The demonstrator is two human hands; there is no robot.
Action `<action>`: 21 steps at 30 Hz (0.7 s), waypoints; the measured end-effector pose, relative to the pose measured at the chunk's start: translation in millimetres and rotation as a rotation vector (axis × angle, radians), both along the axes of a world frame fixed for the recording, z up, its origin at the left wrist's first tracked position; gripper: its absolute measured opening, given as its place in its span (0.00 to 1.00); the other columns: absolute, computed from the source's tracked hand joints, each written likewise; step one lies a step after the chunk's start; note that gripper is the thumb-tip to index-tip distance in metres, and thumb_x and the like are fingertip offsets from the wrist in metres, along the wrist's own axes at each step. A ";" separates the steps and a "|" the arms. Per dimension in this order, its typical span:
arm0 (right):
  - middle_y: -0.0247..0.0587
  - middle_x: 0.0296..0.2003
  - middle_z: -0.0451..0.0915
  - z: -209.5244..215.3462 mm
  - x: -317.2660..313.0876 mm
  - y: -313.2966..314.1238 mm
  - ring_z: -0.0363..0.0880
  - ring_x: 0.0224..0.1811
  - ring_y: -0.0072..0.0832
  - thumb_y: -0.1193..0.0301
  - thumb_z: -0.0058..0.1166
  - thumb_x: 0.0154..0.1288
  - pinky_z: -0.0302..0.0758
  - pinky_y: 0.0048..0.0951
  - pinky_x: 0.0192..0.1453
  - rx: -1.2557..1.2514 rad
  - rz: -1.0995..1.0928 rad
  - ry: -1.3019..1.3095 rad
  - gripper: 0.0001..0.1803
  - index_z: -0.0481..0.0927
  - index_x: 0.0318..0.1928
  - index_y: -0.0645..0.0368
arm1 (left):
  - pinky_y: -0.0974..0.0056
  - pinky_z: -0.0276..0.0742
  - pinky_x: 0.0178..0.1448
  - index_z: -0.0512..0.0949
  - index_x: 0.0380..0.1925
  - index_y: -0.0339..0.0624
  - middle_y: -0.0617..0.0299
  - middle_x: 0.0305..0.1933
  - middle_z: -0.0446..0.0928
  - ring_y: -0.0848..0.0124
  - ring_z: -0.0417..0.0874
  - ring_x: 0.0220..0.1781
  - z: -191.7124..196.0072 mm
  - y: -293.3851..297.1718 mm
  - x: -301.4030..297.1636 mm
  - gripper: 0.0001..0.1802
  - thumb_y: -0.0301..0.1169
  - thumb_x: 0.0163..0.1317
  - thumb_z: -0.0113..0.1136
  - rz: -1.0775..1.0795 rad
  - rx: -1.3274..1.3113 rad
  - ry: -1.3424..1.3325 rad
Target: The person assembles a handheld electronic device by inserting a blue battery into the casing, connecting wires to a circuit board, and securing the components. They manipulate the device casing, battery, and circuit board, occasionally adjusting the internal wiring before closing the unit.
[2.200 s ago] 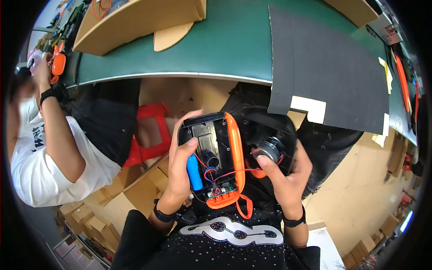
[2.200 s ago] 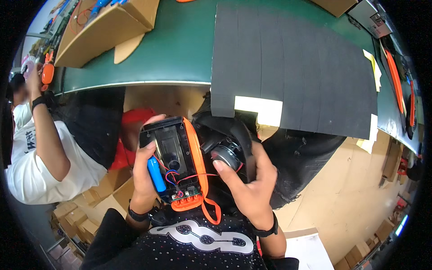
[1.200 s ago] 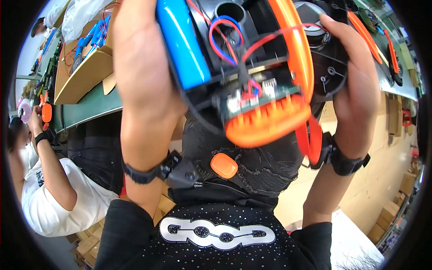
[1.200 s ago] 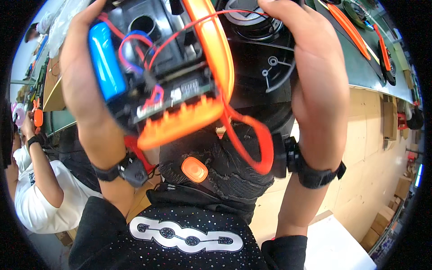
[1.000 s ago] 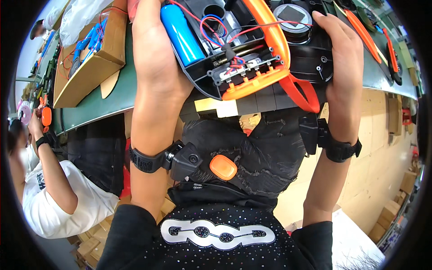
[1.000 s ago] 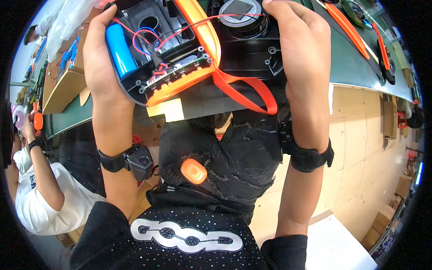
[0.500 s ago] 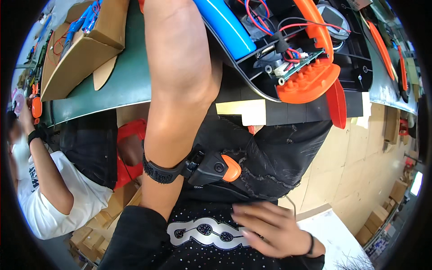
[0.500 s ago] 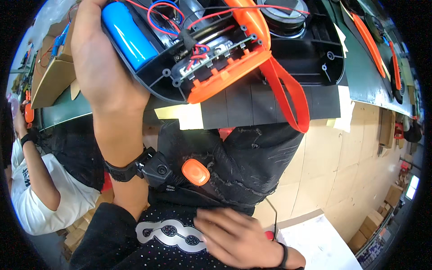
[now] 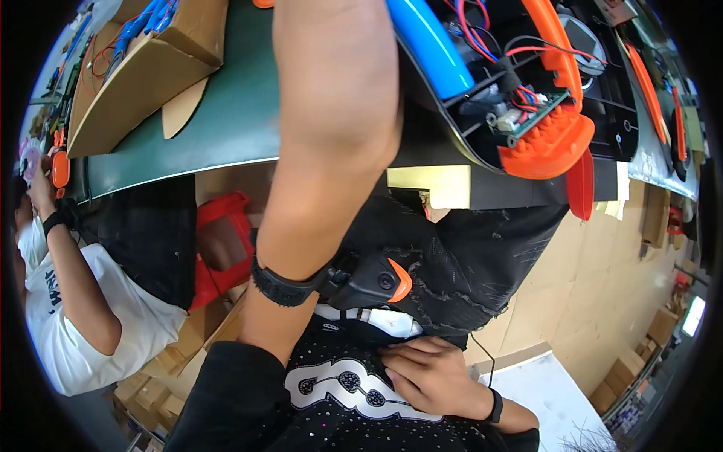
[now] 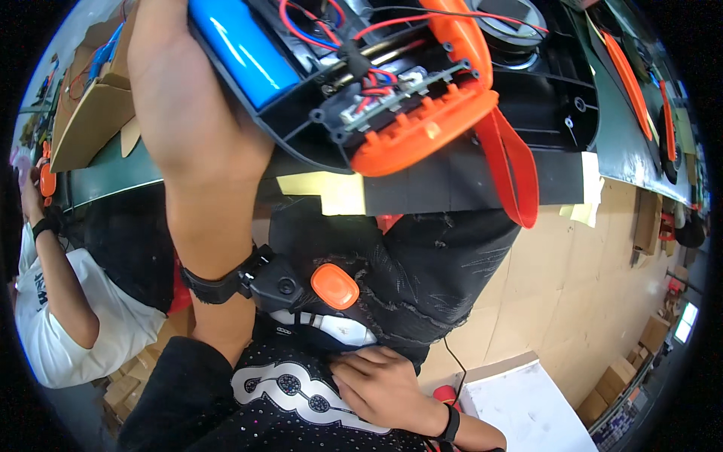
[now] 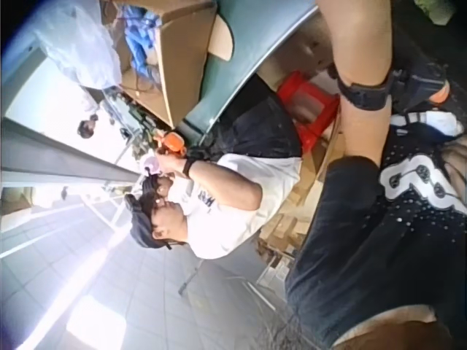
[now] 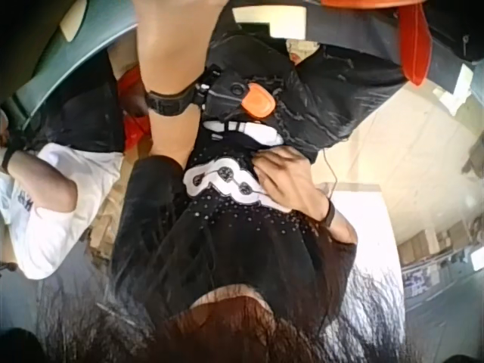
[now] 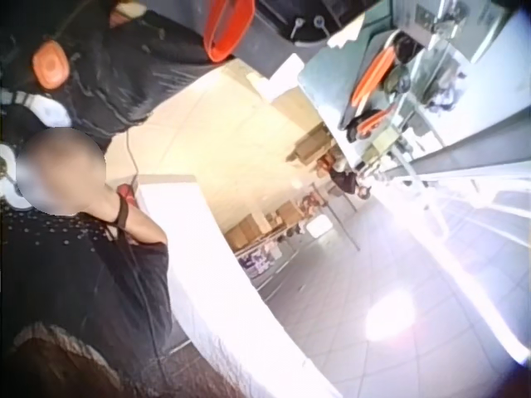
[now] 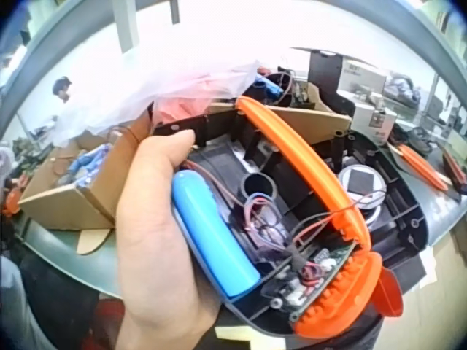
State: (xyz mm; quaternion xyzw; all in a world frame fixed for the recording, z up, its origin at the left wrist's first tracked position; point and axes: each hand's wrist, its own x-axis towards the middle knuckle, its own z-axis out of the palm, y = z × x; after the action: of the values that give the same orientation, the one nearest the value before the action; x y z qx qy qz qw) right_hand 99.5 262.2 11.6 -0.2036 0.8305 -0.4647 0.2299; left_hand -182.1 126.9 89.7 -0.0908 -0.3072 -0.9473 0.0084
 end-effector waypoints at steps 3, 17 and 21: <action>0.43 0.43 0.88 -3.2 -3.9 0.7 0.88 0.41 0.39 0.73 0.61 0.66 0.83 0.35 0.42 -0.001 -0.074 -0.029 0.14 0.86 0.52 0.61 | 0.65 0.83 0.48 0.76 0.53 0.37 0.57 0.43 0.82 0.69 0.84 0.40 -3.8 1.7 -1.9 0.16 0.39 0.78 0.52 0.037 -0.035 0.007; 0.45 0.51 0.81 -37.2 -56.9 -22.9 0.85 0.30 0.35 0.72 0.70 0.60 0.82 0.33 0.31 0.284 -0.237 0.355 0.21 0.84 0.54 0.61 | 0.67 0.70 0.53 0.71 0.53 0.40 0.63 0.44 0.71 0.74 0.71 0.44 -20.9 3.9 -1.8 0.16 0.41 0.79 0.55 0.209 -0.293 -0.007; 0.43 0.49 0.82 -30.5 -58.7 -28.9 0.85 0.31 0.33 0.73 0.69 0.59 0.80 0.33 0.31 0.262 -0.371 0.338 0.20 0.85 0.53 0.59 | 0.68 0.67 0.55 0.70 0.53 0.41 0.65 0.44 0.68 0.75 0.67 0.46 -22.5 5.0 -2.9 0.17 0.42 0.79 0.55 0.201 -0.320 -0.051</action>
State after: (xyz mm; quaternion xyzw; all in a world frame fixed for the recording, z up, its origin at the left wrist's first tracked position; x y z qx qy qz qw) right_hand 40.8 233.3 -18.9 -0.0913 0.9332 -0.3468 0.0238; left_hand -185.1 131.9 67.2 -0.0357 -0.4614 -0.8828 0.0809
